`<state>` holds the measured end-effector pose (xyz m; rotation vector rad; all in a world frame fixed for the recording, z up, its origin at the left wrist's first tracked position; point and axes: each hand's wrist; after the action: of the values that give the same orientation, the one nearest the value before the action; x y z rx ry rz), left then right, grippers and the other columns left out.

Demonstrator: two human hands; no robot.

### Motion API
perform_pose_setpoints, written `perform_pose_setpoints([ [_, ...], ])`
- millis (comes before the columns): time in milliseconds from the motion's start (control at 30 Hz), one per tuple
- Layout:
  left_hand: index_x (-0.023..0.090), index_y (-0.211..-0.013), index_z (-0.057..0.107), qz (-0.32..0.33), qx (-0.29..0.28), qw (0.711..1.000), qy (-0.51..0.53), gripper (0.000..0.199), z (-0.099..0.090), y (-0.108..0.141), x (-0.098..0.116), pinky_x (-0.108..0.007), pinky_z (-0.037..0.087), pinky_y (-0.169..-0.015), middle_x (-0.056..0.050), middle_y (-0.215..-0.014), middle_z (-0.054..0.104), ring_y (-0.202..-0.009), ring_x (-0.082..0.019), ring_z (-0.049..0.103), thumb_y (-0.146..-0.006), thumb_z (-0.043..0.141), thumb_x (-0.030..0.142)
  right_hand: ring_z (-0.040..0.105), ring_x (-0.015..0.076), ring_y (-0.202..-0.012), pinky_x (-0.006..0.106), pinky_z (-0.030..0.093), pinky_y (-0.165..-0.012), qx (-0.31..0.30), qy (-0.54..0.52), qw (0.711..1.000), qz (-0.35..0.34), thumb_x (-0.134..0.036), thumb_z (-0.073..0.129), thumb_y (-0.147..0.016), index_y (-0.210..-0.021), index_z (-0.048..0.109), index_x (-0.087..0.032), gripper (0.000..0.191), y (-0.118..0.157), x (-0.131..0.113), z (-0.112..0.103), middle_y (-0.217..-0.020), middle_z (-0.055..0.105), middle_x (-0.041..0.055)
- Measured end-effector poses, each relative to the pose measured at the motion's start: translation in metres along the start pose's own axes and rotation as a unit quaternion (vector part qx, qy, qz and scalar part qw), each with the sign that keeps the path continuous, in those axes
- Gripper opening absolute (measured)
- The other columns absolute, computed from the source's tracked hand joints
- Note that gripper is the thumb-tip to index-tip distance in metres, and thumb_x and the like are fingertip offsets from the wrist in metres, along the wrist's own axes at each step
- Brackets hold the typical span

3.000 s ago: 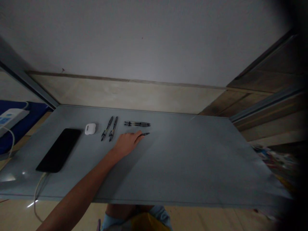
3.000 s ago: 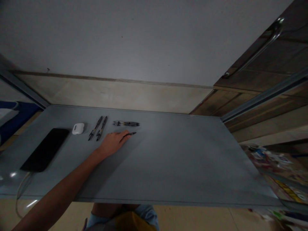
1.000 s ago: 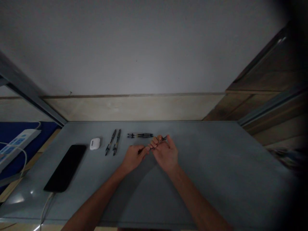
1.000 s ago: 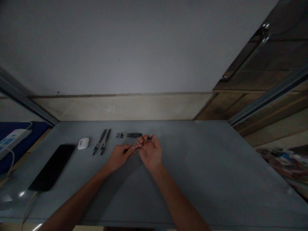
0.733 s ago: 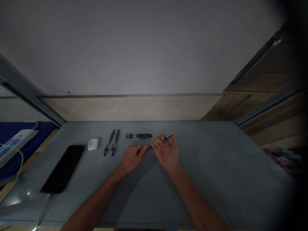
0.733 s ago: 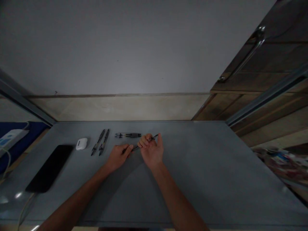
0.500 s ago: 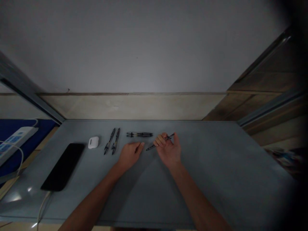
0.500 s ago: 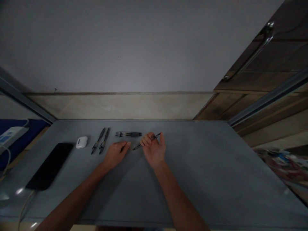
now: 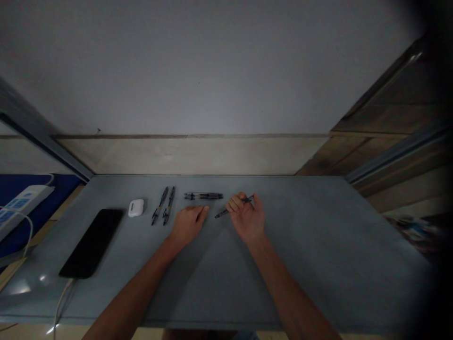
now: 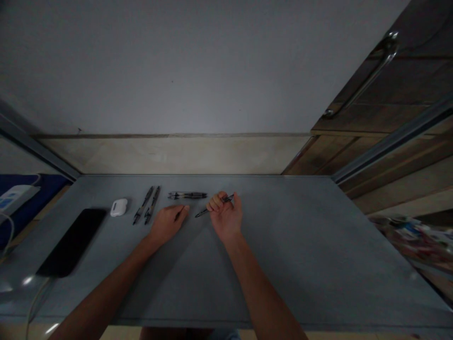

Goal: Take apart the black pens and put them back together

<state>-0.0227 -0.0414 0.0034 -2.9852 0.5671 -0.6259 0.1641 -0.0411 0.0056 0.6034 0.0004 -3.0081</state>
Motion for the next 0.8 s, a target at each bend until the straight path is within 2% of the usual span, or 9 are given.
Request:
perform_pose_setpoints([
  [167, 0.018, -0.075, 0.063, -0.034, 0.006, 0.998, -0.057, 0.048, -0.0017, -0.0036, -0.0080, -0.025, 0.041, -0.067, -0.006, -0.077, 0.068, -0.071, -0.016, 0.062, -0.097, 0.028, 0.041, 0.033, 0.0114, -0.051, 0.026, 0.037, -0.052, -0.008, -0.027, 1.000, -0.003, -0.043, 0.041, -0.090, -0.071, 0.050, -0.019, 0.031, -0.0022, -0.0051, -0.0037, -0.057, 0.030, -0.0036],
  [400, 0.020, -0.084, 0.064, 0.009, -0.001, 0.996, -0.084, 0.040, -0.0004, -0.0003, -0.0021, -0.027, 0.045, -0.070, -0.005, -0.087, 0.067, -0.086, -0.018, 0.062, -0.096, 0.031, 0.040, 0.033, 0.0114, -0.052, 0.026, 0.037, -0.053, -0.018, -0.023, 0.999, -0.012, -0.045, 0.036, -0.092, -0.072, 0.049, -0.019, 0.035, 0.0002, -0.0085, -0.0035, -0.058, 0.030, -0.0038],
  [800, 0.021, -0.090, 0.064, 0.025, -0.013, 0.996, -0.090, 0.039, -0.0034, -0.0002, -0.0015, -0.029, 0.048, -0.073, -0.006, -0.090, 0.066, -0.088, -0.019, 0.061, -0.097, 0.030, 0.039, 0.034, 0.0120, -0.050, 0.026, 0.037, -0.051, 0.003, 0.002, 1.000, -0.004, -0.047, 0.039, -0.091, -0.072, 0.050, -0.020, 0.035, -0.0020, -0.0070, -0.0008, -0.057, 0.030, -0.0038],
])
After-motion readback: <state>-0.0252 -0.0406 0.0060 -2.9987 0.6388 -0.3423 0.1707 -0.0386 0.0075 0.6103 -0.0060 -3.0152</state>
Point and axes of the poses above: each hand's wrist, its own y-axis away from the middle knuckle, its own z-axis out of the palm, x = y × z
